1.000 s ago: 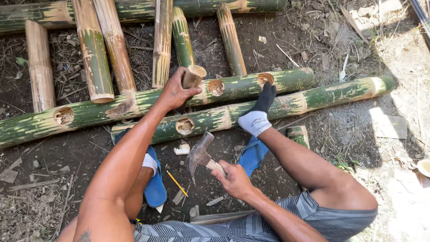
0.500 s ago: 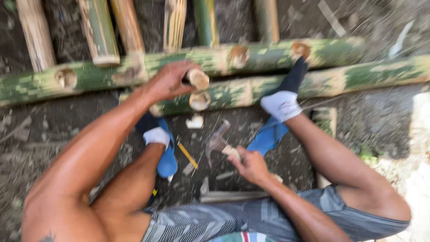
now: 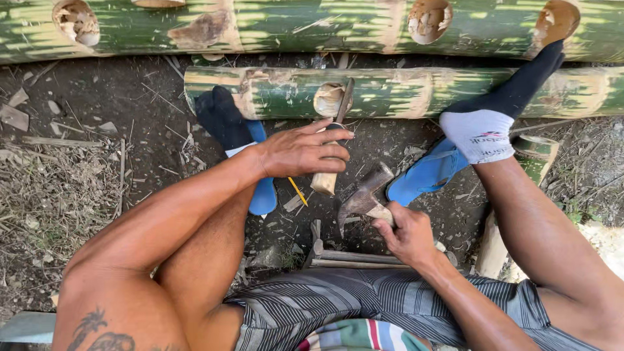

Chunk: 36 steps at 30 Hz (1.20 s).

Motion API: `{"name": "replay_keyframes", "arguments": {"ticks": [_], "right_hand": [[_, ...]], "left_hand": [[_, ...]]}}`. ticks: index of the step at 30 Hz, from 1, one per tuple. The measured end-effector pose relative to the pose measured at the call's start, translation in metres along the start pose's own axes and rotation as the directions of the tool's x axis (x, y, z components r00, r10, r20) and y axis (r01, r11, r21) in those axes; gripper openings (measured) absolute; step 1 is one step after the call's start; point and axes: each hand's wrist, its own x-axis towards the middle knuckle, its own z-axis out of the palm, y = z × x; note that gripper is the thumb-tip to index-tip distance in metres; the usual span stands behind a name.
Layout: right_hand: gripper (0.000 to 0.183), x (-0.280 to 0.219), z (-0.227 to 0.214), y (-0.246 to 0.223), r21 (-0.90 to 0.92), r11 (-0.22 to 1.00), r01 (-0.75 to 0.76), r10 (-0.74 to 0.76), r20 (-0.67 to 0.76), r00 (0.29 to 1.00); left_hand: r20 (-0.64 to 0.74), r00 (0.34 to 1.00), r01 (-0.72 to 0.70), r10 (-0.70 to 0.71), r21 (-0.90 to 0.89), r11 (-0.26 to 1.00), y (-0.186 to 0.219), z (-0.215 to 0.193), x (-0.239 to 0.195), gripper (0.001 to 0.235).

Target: The person sits on the ground and uses a hammer and a wooden mallet to carve circular holes into large bamboo logs. They repeatedly strike the mallet to shape the holes and occasionally insert smaller bamboo pieces to test the fit.

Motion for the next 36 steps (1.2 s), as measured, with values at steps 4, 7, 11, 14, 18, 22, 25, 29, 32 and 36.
{"name": "replay_keyframes", "arguments": {"ticks": [4,7,11,14,18,22,25,29,32,36], "right_hand": [[0.039,-0.003,-0.01,-0.003,-0.081,0.996,0.04,-0.038,0.025,0.999],[0.042,-0.004,-0.011,-0.008,-0.114,0.99,0.081,-0.078,0.033,0.996],[0.046,-0.004,-0.01,-0.021,-0.179,0.976,0.122,-0.112,0.069,0.991],[0.041,-0.004,-0.016,-0.036,-0.182,0.952,0.246,-0.241,0.047,0.969],[0.046,0.006,-0.025,-0.047,-0.306,0.895,0.324,-0.301,0.12,0.946],[0.046,0.02,-0.022,-0.054,-0.424,0.878,0.223,-0.173,0.154,0.973],[0.049,0.008,-0.023,-0.06,-0.255,0.872,0.417,-0.38,0.182,0.907],[0.041,0.01,-0.027,-0.049,-0.242,0.703,0.669,-0.654,0.15,0.742],[0.049,0.028,-0.03,-0.037,-0.44,0.885,0.15,-0.114,0.108,0.988],[0.051,0.002,-0.032,-0.047,-0.209,0.803,0.558,-0.551,0.095,0.829]], "left_hand": [[-0.024,0.999,0.02,-0.021,-0.049,0.999,0.011,0.004,-0.003,0.034],[-0.011,0.999,0.04,-0.041,-0.098,0.994,0.015,0.007,-0.004,0.041],[0.006,1.0,0.024,-0.023,-0.16,0.987,0.012,0.012,0.0,0.042],[0.03,0.999,0.016,-0.012,-0.162,0.987,0.009,0.013,0.005,0.04],[0.088,0.996,-0.01,0.027,-0.18,0.984,0.0,0.015,0.016,0.036],[0.108,0.994,-0.005,0.029,-0.224,0.975,-0.004,0.012,0.022,0.027],[0.13,0.991,-0.006,0.032,-0.196,0.981,-0.006,0.014,0.027,0.032],[0.102,0.994,-0.013,0.036,-0.218,0.976,-0.007,0.017,0.032,0.036],[0.102,0.994,-0.022,0.044,-0.205,0.978,-0.006,0.013,0.035,0.042],[0.134,0.991,0.027,-0.003,-0.171,0.985,-0.005,0.013,0.04,0.047]]}}
